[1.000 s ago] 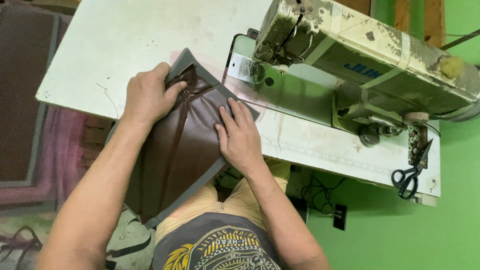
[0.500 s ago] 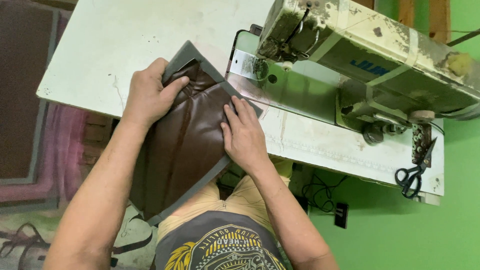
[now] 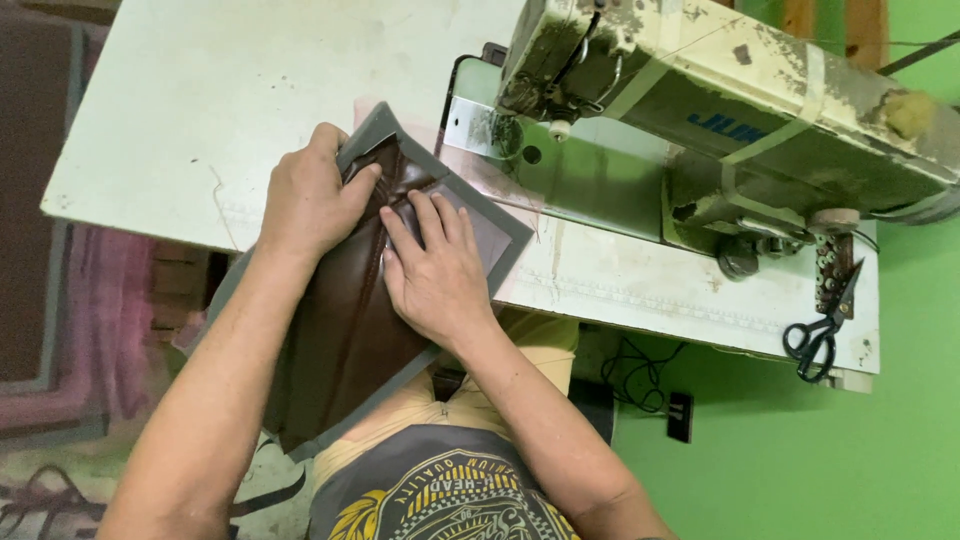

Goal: Trimming the edges of a quilted fabric piece and aligning it with another layer to prepare for sewing on an industrial machine.

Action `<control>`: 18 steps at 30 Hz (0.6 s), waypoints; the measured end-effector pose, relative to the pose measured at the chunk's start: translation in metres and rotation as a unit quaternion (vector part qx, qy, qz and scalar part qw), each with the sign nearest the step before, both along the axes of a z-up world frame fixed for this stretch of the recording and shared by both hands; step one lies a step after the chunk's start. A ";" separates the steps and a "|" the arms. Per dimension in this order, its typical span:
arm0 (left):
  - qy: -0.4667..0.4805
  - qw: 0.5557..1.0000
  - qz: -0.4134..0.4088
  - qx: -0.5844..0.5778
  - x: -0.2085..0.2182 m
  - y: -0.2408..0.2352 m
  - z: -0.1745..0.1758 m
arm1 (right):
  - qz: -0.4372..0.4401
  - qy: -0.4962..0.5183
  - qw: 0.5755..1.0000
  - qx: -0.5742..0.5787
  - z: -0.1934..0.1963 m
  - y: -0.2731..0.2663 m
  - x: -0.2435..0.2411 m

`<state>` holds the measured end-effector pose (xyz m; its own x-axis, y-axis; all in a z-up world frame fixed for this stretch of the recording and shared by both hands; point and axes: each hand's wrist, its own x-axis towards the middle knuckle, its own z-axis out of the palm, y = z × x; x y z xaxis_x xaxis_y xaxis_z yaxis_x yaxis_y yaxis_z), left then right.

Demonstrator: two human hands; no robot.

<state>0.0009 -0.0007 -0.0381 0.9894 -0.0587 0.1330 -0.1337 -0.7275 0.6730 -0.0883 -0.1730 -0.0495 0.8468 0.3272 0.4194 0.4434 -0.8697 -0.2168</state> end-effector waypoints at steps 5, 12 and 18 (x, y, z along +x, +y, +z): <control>0.057 0.995 -0.016 -0.086 -0.005 -0.033 0.036 | -0.036 0.019 0.999 -0.003 0.013 -0.032 -0.008; 0.074 0.985 -0.079 0.131 0.031 -0.062 0.027 | -0.101 0.134 0.985 -0.042 0.010 -0.083 0.006; -0.191 0.951 -0.081 0.230 0.023 -0.063 0.011 | -0.069 0.065 0.994 -0.045 0.003 -0.106 0.014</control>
